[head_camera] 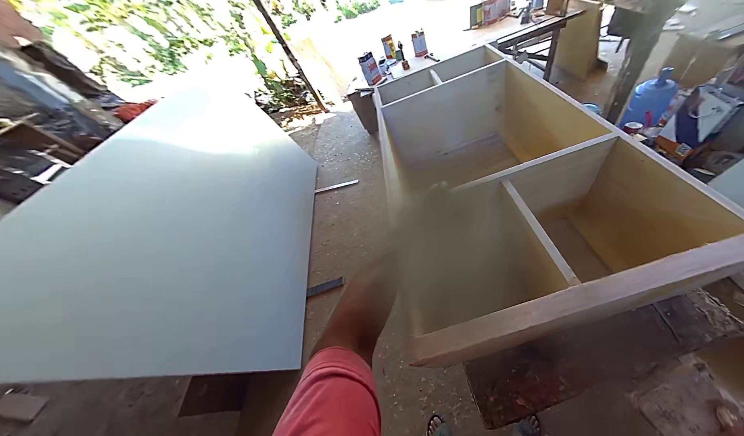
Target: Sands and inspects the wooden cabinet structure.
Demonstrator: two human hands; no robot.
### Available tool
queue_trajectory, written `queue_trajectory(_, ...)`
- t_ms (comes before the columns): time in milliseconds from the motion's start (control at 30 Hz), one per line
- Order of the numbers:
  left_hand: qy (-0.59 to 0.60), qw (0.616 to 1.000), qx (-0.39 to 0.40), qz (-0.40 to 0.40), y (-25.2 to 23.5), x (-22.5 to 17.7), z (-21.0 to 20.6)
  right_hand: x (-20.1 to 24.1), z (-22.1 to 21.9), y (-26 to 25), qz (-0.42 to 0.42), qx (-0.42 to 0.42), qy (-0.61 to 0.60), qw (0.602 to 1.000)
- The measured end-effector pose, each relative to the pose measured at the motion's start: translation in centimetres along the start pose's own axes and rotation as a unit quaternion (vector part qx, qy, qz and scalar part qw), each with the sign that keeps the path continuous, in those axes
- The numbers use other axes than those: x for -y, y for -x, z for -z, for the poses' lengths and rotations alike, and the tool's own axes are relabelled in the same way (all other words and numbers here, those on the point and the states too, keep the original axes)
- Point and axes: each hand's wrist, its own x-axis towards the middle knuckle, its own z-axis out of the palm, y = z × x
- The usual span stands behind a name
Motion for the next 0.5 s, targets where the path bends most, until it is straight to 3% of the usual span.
queue_trajectory(33,0.01,0.999,-0.053,0.005,-0.9,2.2,-1.1,0.2,-0.3,-0.5,0.018,0.006,0.023,1.0)
queue_trajectory(67,0.008,0.998,-0.057,0.021,-1.1,3.6,-1.2,0.6,-0.8,-0.8,0.044,-0.013,0.031,0.998)
queue_trajectory(133,0.006,0.999,-0.044,0.026,-0.5,4.1,-0.4,2.0,-2.0,-0.9,0.123,-0.082,0.052,0.988)
queue_trajectory(200,0.053,0.995,-0.08,0.026,0.5,3.8,-0.4,4.1,-3.6,-1.3,0.242,-0.126,0.165,0.948)
queue_trajectory(233,0.09,0.99,-0.101,0.031,1.6,3.5,-0.5,5.1,-4.5,-1.5,0.309,-0.112,0.268,0.906)
queue_trajectory(267,0.13,0.984,-0.116,0.03,3.1,2.7,-0.1,5.8,-5.4,-1.7,0.373,-0.079,0.392,0.838)
queue_trajectory(333,0.184,0.977,-0.109,-0.026,7.8,0.0,0.4,6.7,-7.4,-2.8,0.443,-0.002,0.624,0.643)
queue_trajectory(400,0.21,0.964,-0.027,-0.163,13.9,-2.9,-0.2,5.6,-9.2,-5.3,0.446,0.05,0.75,0.486)
queue_trajectory(467,0.148,0.945,0.058,-0.285,19.4,-6.2,-1.7,3.6,-9.9,-7.8,0.392,0.065,0.83,0.392)
queue_trajectory(500,0.111,0.944,0.055,-0.307,21.4,-7.4,-2.4,2.5,-9.9,-8.7,0.365,0.057,0.849,0.377)
